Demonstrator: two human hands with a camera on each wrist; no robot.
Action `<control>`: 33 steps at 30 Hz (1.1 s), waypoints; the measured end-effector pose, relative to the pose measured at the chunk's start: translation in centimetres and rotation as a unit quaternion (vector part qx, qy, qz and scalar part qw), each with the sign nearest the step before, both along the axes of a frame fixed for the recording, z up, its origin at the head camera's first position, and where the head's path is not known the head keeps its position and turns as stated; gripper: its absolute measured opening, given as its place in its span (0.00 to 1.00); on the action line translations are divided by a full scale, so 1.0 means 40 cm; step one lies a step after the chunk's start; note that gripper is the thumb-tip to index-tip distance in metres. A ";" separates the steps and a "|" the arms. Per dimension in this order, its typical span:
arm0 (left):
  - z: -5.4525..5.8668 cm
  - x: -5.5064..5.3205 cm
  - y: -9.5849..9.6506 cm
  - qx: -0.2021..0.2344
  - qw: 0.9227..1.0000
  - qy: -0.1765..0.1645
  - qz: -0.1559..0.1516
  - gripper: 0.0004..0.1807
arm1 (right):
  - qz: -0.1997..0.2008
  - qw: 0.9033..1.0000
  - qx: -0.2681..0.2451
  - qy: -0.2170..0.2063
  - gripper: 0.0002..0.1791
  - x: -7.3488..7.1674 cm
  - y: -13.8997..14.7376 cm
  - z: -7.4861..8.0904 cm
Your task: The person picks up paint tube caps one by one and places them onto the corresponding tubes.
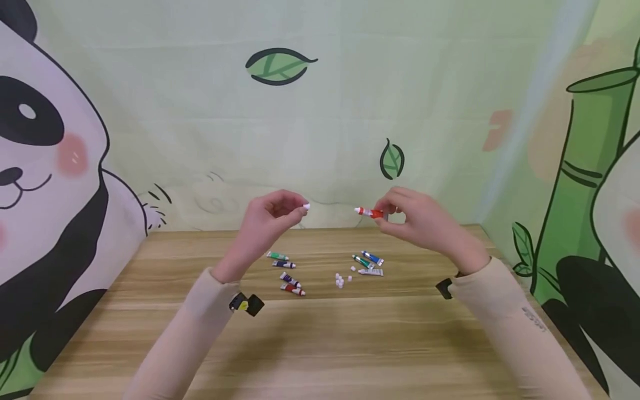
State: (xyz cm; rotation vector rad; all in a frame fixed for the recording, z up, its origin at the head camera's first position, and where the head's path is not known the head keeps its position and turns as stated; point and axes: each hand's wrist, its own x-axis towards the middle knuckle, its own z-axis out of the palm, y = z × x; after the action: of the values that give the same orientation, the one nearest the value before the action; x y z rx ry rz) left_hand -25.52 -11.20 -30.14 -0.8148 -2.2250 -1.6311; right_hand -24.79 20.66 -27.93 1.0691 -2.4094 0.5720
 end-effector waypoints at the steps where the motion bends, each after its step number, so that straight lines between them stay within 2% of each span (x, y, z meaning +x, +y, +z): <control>1: 0.001 0.004 0.004 0.000 1.000 0.002 -0.005 0.07 | 0.004 1.000 0.002 0.002 0.08 0.003 -0.006 0.003; 10: 0.010 0.032 0.029 -0.013 1.000 0.008 -0.021 0.06 | 0.043 0.999 0.010 0.031 0.08 0.021 -0.045 0.022; 15: 0.009 0.044 0.043 -0.039 0.999 0.029 -0.024 0.06 | 0.059 0.997 0.010 0.042 0.09 0.028 -0.059 0.025; 22: 0.012 0.058 0.054 -0.047 0.997 0.049 -0.023 0.06 | 0.090 0.994 0.010 0.064 0.08 0.028 -0.077 0.026; 33: -0.003 0.068 0.062 -0.054 0.995 0.079 -0.029 0.05 | 0.105 0.992 0.017 0.071 0.07 0.029 -0.095 0.019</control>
State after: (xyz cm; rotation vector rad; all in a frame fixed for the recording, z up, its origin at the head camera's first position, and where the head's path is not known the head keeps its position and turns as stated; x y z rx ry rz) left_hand -22.78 -8.71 -30.24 -1.0096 -2.2135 -1.4263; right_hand -23.64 16.87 -27.17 1.3417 -2.2080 0.5064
